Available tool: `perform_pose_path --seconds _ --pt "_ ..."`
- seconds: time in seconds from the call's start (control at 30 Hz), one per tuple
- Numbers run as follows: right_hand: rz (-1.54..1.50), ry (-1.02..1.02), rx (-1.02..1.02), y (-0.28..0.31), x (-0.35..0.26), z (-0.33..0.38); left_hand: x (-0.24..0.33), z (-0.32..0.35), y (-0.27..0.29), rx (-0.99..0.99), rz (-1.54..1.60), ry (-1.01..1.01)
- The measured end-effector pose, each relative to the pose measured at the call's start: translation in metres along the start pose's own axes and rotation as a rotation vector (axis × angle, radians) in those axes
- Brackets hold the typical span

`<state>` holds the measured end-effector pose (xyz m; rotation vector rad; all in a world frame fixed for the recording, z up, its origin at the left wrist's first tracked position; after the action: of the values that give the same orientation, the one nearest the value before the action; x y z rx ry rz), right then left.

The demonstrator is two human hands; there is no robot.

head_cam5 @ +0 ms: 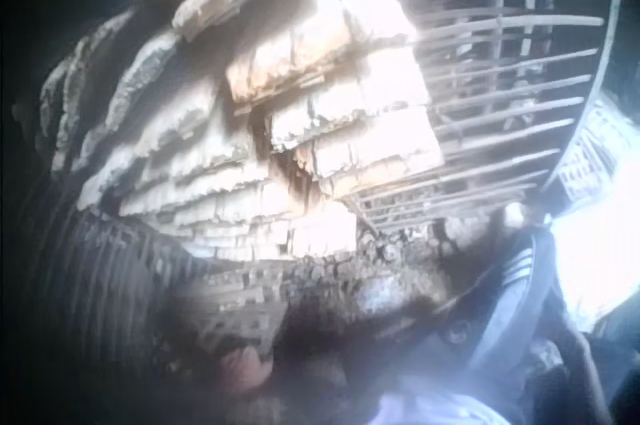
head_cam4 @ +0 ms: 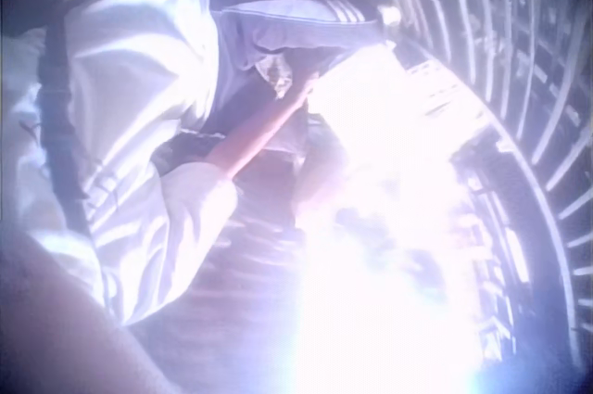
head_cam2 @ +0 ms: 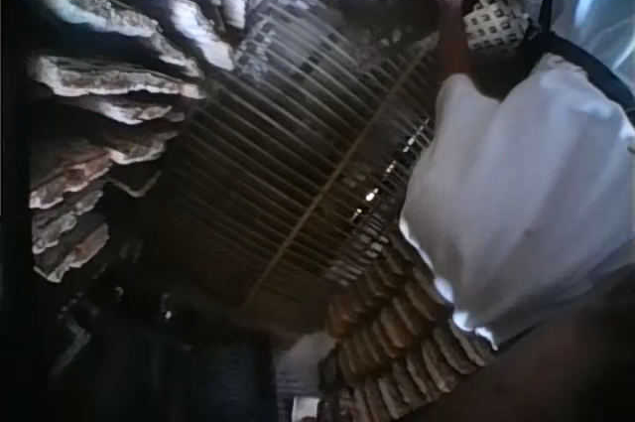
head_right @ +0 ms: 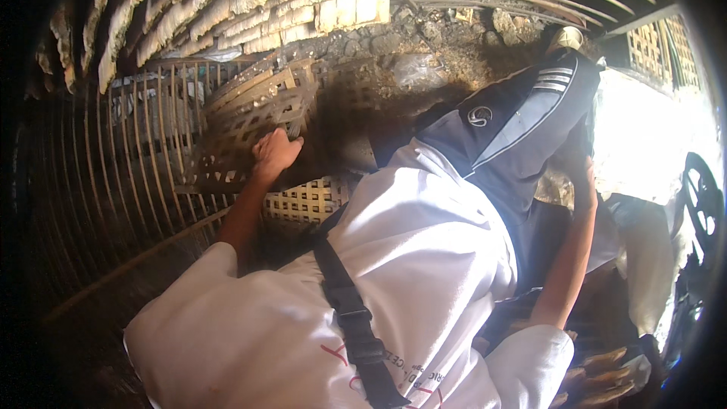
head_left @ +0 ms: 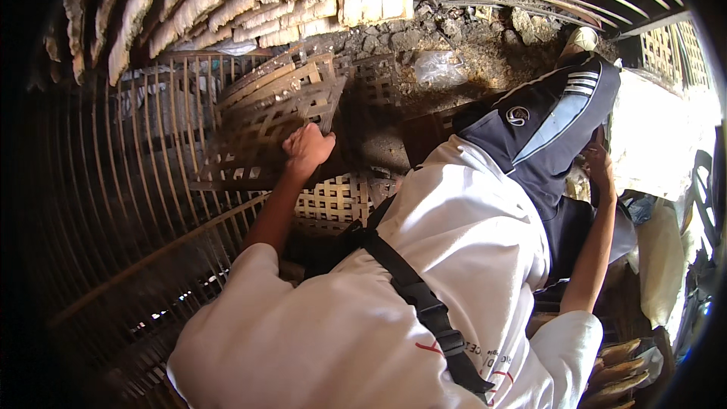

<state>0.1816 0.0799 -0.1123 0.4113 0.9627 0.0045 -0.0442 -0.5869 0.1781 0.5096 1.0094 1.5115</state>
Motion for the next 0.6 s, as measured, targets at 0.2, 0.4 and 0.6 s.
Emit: perform_pose_path --seconds 0.2,0.4,0.6 --pt "-0.097 0.147 0.033 -0.002 -0.003 -0.002 0.033 0.060 0.050 -0.239 0.039 -0.091" --pt "-0.120 0.159 0.062 0.005 0.022 -0.011 0.096 0.070 0.063 -0.429 -0.190 -0.255" --pt "0.135 0.014 0.140 0.017 -0.009 0.002 0.126 0.038 0.112 -0.778 0.108 -0.152"
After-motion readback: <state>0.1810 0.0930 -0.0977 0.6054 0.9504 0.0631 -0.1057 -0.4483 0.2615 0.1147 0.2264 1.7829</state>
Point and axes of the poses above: each hand's wrist, its own z-axis away from the middle knuckle, its own y-axis out of the back of the hand, x = y × z, the point moved 2 cm from there along -z, towards the middle knuckle, and after that the axes turned 7 degrees about z, right-handed, at the moved point
